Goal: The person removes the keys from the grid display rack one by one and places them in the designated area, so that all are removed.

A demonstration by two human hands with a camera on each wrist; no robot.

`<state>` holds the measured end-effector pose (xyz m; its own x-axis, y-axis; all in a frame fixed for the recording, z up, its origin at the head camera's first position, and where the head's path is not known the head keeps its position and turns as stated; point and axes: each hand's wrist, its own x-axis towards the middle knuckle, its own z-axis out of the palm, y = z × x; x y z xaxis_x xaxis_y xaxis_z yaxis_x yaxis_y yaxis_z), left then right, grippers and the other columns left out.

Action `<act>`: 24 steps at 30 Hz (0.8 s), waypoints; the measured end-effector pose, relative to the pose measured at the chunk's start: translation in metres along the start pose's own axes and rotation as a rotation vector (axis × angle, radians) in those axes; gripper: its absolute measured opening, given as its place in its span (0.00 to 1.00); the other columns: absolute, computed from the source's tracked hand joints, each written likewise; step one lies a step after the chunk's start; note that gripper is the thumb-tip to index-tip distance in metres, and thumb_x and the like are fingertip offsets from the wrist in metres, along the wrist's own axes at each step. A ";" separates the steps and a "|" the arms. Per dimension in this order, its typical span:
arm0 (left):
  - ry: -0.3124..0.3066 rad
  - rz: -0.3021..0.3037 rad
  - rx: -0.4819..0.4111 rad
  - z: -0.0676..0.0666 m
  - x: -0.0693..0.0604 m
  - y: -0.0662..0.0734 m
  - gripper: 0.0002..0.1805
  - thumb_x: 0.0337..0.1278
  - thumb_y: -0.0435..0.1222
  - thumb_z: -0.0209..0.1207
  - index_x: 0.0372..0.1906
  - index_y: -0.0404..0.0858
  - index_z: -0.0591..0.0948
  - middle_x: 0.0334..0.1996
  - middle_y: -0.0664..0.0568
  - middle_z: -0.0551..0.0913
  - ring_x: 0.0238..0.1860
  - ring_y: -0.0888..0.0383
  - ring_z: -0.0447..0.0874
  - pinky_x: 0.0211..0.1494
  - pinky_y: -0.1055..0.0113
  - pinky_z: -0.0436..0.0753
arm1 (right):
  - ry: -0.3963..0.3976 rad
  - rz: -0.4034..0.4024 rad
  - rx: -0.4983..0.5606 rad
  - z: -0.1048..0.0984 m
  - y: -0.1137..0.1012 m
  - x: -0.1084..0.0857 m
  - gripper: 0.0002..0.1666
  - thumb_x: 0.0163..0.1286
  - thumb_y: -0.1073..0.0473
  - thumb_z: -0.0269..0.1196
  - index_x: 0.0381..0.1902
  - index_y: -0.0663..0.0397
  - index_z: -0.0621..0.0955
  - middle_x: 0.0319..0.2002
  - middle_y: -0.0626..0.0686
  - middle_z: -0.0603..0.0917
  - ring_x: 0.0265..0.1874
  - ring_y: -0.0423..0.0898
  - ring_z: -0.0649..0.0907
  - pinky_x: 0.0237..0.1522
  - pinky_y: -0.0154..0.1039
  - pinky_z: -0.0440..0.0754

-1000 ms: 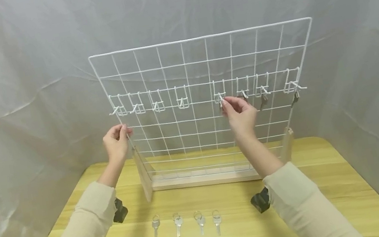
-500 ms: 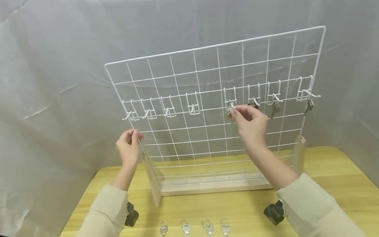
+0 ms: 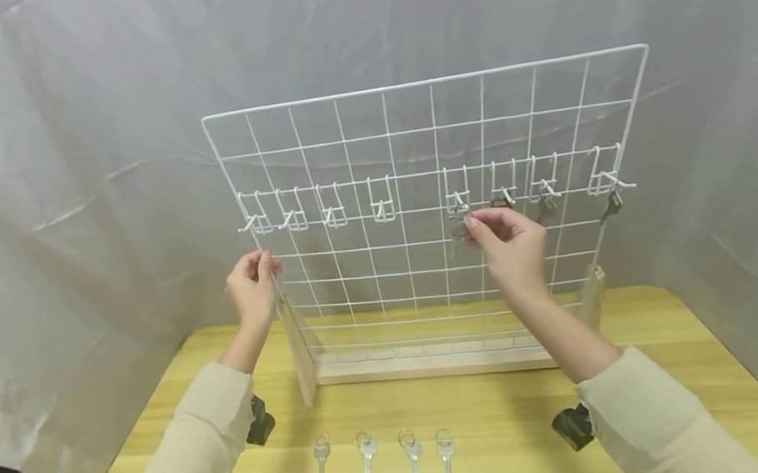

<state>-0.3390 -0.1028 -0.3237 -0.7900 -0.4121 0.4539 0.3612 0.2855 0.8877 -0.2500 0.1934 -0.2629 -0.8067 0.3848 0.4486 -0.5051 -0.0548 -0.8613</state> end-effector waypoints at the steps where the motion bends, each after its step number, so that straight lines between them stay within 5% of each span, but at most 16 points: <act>1: 0.004 0.002 -0.001 0.000 0.000 0.000 0.12 0.64 0.31 0.52 0.41 0.24 0.79 0.34 0.33 0.84 0.36 0.43 0.85 0.35 0.80 0.81 | -0.002 -0.005 0.007 -0.001 -0.001 -0.001 0.12 0.58 0.75 0.61 0.23 0.54 0.81 0.19 0.44 0.84 0.19 0.35 0.83 0.27 0.26 0.84; 11: 0.010 -0.001 0.005 -0.001 -0.001 0.003 0.11 0.63 0.30 0.52 0.40 0.24 0.79 0.34 0.33 0.84 0.36 0.43 0.84 0.39 0.72 0.85 | -0.026 -0.014 0.026 -0.008 -0.013 -0.010 0.10 0.58 0.73 0.62 0.23 0.55 0.82 0.21 0.46 0.85 0.20 0.37 0.84 0.29 0.28 0.84; 24: -0.016 -0.031 0.012 -0.003 0.000 0.003 0.11 0.64 0.31 0.52 0.41 0.25 0.79 0.35 0.33 0.84 0.36 0.45 0.85 0.36 0.80 0.82 | -0.108 0.184 -0.146 -0.029 0.018 -0.038 0.04 0.61 0.67 0.62 0.28 0.53 0.80 0.23 0.42 0.85 0.23 0.34 0.84 0.34 0.28 0.84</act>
<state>-0.3366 -0.1044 -0.3205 -0.8086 -0.4072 0.4247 0.3306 0.2827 0.9005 -0.2196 0.2049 -0.3026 -0.9131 0.2792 0.2973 -0.3036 0.0214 -0.9526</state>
